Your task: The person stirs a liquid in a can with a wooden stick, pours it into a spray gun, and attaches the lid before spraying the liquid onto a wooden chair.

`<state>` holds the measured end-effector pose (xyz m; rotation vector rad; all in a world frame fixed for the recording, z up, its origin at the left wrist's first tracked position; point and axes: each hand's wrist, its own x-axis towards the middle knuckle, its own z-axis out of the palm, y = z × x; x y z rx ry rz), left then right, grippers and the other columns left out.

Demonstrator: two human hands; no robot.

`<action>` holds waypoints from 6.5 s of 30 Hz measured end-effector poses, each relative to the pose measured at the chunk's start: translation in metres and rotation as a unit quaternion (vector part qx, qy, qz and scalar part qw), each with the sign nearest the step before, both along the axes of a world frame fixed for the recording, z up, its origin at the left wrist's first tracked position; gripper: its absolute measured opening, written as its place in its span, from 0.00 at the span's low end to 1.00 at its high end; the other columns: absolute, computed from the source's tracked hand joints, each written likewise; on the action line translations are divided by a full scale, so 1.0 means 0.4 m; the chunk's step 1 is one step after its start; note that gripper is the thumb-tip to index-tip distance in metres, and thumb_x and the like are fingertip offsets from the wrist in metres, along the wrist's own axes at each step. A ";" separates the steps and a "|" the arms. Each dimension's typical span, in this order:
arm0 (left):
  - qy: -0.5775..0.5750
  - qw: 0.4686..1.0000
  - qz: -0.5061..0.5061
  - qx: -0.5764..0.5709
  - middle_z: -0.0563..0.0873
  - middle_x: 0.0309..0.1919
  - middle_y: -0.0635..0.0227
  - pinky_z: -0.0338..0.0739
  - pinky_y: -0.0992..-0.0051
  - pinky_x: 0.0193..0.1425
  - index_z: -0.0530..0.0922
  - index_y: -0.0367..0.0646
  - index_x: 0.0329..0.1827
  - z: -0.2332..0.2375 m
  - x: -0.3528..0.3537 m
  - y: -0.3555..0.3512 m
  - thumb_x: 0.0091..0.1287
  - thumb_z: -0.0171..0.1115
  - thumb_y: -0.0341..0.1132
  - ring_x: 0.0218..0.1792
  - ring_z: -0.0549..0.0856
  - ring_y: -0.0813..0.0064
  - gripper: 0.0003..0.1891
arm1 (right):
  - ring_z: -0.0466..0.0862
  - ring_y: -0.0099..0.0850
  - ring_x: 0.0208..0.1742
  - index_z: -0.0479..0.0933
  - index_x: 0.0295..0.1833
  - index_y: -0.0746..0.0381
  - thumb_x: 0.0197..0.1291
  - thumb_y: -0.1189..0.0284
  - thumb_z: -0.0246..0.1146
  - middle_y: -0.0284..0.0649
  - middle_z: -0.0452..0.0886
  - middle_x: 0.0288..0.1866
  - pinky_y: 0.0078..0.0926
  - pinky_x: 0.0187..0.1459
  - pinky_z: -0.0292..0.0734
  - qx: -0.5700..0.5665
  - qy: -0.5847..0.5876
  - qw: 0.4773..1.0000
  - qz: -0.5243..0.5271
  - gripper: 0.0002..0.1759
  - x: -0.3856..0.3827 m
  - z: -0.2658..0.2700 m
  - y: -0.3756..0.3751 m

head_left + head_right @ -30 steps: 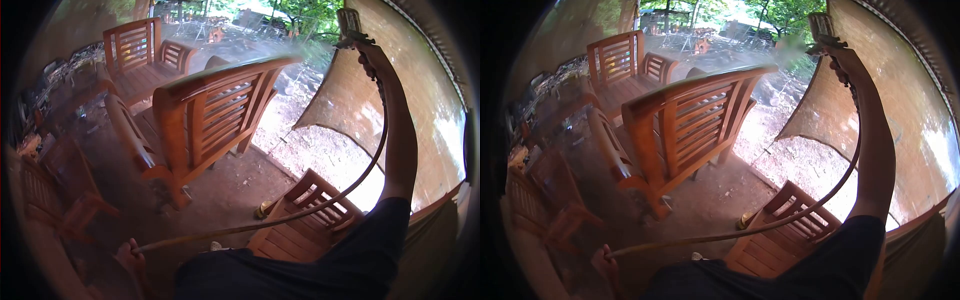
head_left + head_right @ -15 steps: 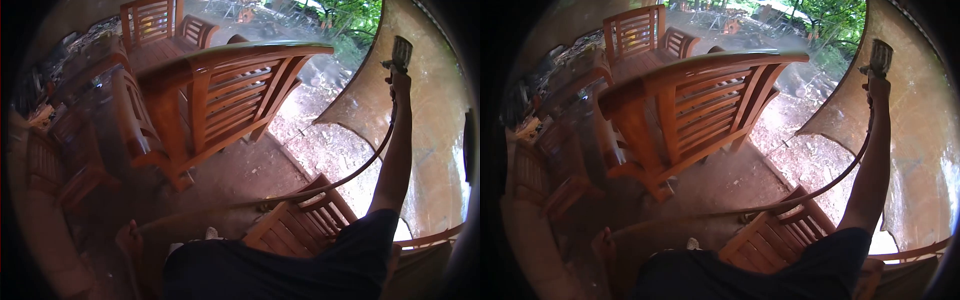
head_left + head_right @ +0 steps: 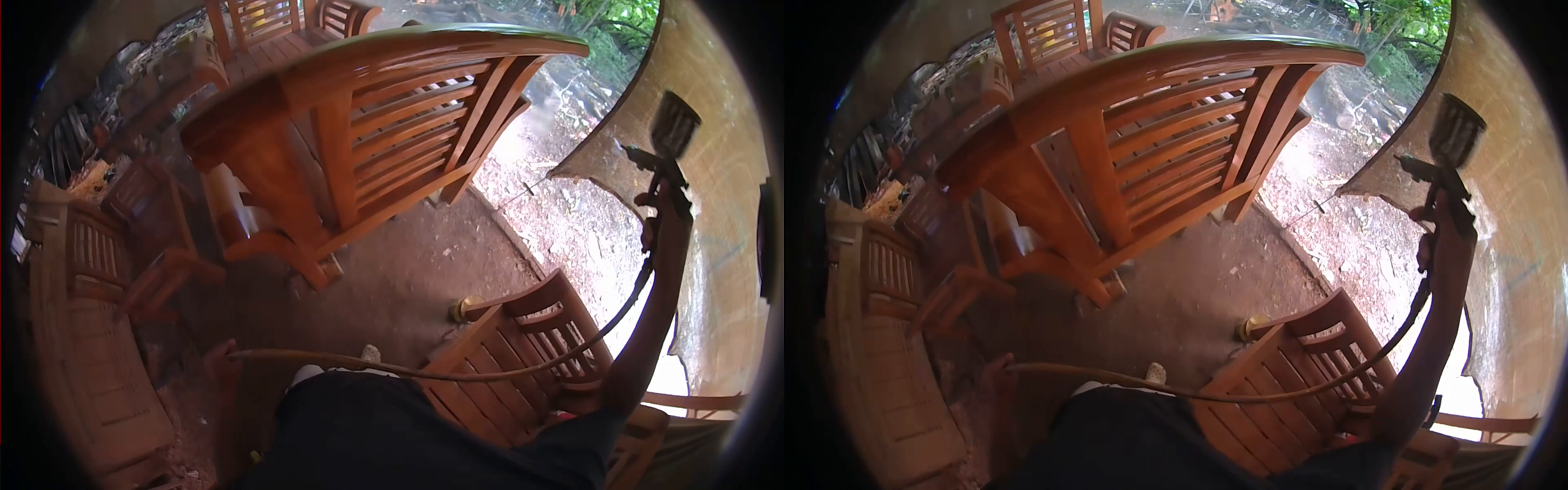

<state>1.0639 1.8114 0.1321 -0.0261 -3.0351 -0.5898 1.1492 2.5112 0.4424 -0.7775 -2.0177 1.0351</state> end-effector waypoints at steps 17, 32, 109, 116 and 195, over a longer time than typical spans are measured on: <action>-0.144 0.981 0.071 -0.109 0.82 0.29 0.46 0.73 0.52 0.35 0.81 0.37 0.30 -0.309 0.021 -0.344 0.69 0.59 0.40 0.34 0.82 0.42 0.14 | 0.66 0.14 0.12 0.80 0.44 0.67 0.74 0.63 0.55 0.35 0.80 0.24 0.13 0.13 0.53 -0.143 0.136 0.976 -0.094 0.17 0.059 -0.463 -0.349; -0.065 0.987 -0.029 -0.147 0.81 0.25 0.45 0.71 0.50 0.35 0.81 0.38 0.25 -0.240 -0.144 -0.519 0.69 0.59 0.45 0.31 0.82 0.42 0.20 | 0.66 0.11 0.16 0.81 0.48 0.67 0.71 0.67 0.60 0.33 0.83 0.31 0.13 0.16 0.58 -0.244 -0.014 0.970 0.020 0.14 0.047 -0.593 -0.664; -0.372 0.886 0.022 -0.275 0.87 0.34 0.48 0.80 0.55 0.46 0.86 0.37 0.39 -0.180 -0.006 -0.344 0.63 0.60 0.53 0.40 0.87 0.47 0.24 | 0.72 0.18 0.17 0.74 0.47 0.67 0.74 0.63 0.56 0.43 0.84 0.40 0.15 0.18 0.61 -0.256 0.432 0.862 -0.067 0.15 -0.366 -0.502 -0.334; -0.383 0.885 0.001 -0.266 0.87 0.36 0.49 0.80 0.55 0.48 0.86 0.38 0.40 -0.213 -0.014 -0.352 0.63 0.58 0.54 0.43 0.87 0.48 0.24 | 0.69 0.15 0.18 0.76 0.40 0.66 0.72 0.68 0.59 0.38 0.82 0.34 0.13 0.18 0.58 -0.235 0.489 0.836 -0.086 0.11 -0.455 -0.418 -0.392; -0.283 0.908 -0.057 -0.304 0.88 0.39 0.56 0.81 0.57 0.47 0.87 0.50 0.42 -0.236 -0.111 -0.568 0.57 0.60 0.43 0.42 0.87 0.51 0.15 | 0.78 0.17 0.35 0.71 0.67 0.70 0.65 0.79 0.61 0.43 0.86 0.43 0.15 0.38 0.73 -0.249 0.057 0.954 0.154 0.24 -0.035 -0.686 -0.874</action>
